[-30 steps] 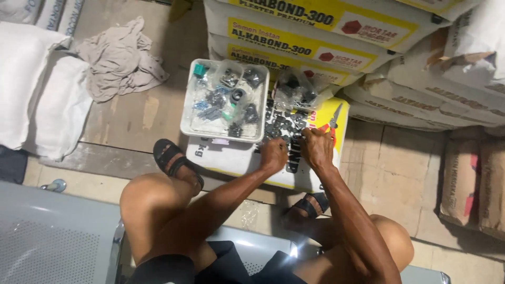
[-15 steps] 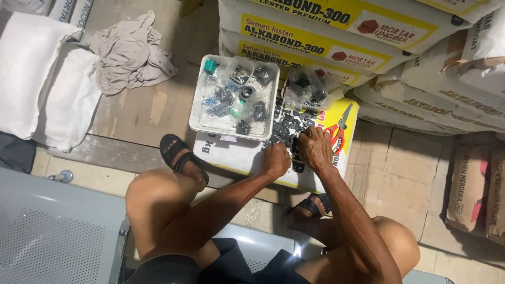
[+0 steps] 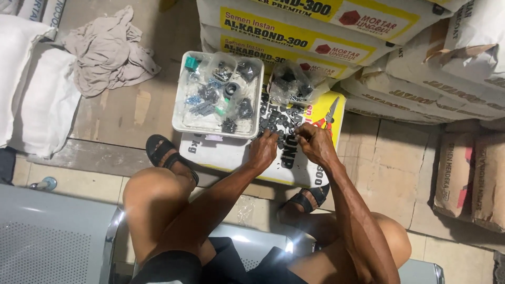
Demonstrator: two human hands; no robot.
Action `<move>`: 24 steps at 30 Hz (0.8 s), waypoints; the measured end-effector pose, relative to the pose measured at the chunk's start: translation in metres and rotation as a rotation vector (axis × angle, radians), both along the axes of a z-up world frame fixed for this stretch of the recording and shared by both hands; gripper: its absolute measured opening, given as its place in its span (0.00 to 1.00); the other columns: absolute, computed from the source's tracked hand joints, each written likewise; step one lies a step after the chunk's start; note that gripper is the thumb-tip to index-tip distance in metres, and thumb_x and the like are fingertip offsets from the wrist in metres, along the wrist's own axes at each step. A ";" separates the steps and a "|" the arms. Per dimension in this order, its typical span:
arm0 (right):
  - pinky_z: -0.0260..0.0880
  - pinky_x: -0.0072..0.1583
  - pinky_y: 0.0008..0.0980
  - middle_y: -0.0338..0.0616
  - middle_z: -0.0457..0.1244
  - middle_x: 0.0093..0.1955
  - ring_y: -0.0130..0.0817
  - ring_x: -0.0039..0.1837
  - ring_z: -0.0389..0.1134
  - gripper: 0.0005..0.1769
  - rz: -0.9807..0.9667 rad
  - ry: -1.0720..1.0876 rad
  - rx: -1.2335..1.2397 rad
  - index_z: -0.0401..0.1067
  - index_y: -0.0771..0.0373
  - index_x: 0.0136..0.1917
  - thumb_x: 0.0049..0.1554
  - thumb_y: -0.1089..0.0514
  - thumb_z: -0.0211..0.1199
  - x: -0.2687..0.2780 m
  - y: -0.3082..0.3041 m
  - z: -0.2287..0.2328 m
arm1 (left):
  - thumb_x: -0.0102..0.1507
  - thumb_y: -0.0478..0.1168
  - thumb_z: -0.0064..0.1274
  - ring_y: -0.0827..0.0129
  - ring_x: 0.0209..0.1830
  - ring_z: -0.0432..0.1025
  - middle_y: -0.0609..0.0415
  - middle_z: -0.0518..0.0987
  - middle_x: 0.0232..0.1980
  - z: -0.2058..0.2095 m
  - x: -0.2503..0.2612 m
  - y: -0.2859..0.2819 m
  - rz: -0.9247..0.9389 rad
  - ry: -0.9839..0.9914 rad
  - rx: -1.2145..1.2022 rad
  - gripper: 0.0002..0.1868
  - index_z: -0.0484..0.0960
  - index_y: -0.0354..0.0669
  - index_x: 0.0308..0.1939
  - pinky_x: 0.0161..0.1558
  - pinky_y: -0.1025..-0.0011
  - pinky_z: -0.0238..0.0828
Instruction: Sorting small black metal fasteners into a plastic storage bin.
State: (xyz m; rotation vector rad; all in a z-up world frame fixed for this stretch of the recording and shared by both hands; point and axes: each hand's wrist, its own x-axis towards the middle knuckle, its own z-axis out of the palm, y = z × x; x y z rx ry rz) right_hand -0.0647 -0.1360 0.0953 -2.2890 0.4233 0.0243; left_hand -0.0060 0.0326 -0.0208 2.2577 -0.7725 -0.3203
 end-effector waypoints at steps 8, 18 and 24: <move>0.72 0.53 0.47 0.49 0.68 0.43 0.51 0.50 0.71 0.05 0.154 -0.145 -0.407 0.79 0.54 0.43 0.52 0.60 0.65 -0.003 0.002 -0.074 | 0.61 0.33 0.50 0.33 0.37 0.78 0.42 0.76 0.41 0.002 -0.007 0.000 0.035 0.123 -0.074 0.04 0.71 0.43 0.38 0.38 0.44 0.76; 0.67 0.54 0.48 0.48 0.66 0.47 0.48 0.52 0.68 0.08 -0.181 -0.005 -0.628 0.79 0.53 0.49 0.58 0.51 0.66 0.045 -0.020 -0.112 | 0.59 0.30 0.53 0.38 0.31 0.77 0.41 0.80 0.25 -0.014 -0.011 -0.004 0.160 0.267 -0.369 0.03 0.79 0.40 0.35 0.31 0.53 0.74; 0.65 0.56 0.51 0.45 0.67 0.45 0.49 0.54 0.69 0.04 -0.193 0.059 -0.575 0.79 0.51 0.46 0.57 0.53 0.67 0.049 -0.023 -0.138 | 0.58 0.33 0.52 0.52 0.25 0.78 0.48 0.78 0.19 -0.071 -0.028 -0.026 0.228 0.314 -0.408 0.03 0.77 0.46 0.30 0.27 0.65 0.69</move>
